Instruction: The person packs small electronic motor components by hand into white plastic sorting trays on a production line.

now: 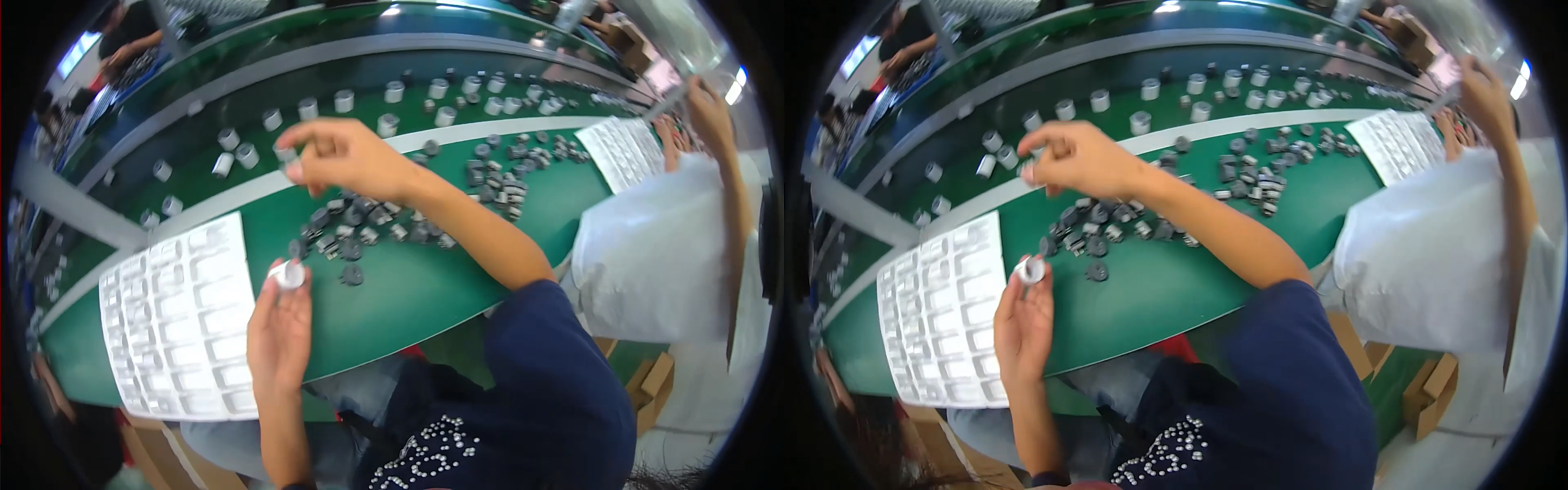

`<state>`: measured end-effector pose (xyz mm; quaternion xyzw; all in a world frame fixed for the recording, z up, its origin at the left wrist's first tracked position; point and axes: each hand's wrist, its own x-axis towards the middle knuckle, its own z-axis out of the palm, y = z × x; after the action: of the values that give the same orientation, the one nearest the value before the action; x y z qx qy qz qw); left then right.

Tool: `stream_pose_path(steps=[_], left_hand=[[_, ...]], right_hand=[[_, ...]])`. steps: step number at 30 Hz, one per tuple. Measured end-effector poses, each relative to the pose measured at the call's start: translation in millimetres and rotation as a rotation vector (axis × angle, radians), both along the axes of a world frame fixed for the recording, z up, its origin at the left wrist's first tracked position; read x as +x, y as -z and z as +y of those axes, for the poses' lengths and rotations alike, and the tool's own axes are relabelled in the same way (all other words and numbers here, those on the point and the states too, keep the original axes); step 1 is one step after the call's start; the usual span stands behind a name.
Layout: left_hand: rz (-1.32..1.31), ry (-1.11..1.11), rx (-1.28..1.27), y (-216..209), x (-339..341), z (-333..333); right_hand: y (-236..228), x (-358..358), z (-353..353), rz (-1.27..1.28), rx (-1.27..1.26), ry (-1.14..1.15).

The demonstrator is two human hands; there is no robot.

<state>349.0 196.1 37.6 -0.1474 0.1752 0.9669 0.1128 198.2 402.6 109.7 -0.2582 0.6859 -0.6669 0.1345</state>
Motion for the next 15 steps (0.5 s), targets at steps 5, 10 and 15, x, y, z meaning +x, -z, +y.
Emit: stream_pose_path(steps=[5,10,15], left_hand=[[-0.015,-0.048,0.039,11,-3,4],[-0.038,-0.074,0.079,6,-1,9],[-0.018,0.024,0.186,8,0,10]], right_hand=[[23,60,-21,-0.390,-0.149,-0.293],[23,63,-14,-0.163,-0.040,-0.260],[23,56,-14,0.267,0.145,-0.155]])
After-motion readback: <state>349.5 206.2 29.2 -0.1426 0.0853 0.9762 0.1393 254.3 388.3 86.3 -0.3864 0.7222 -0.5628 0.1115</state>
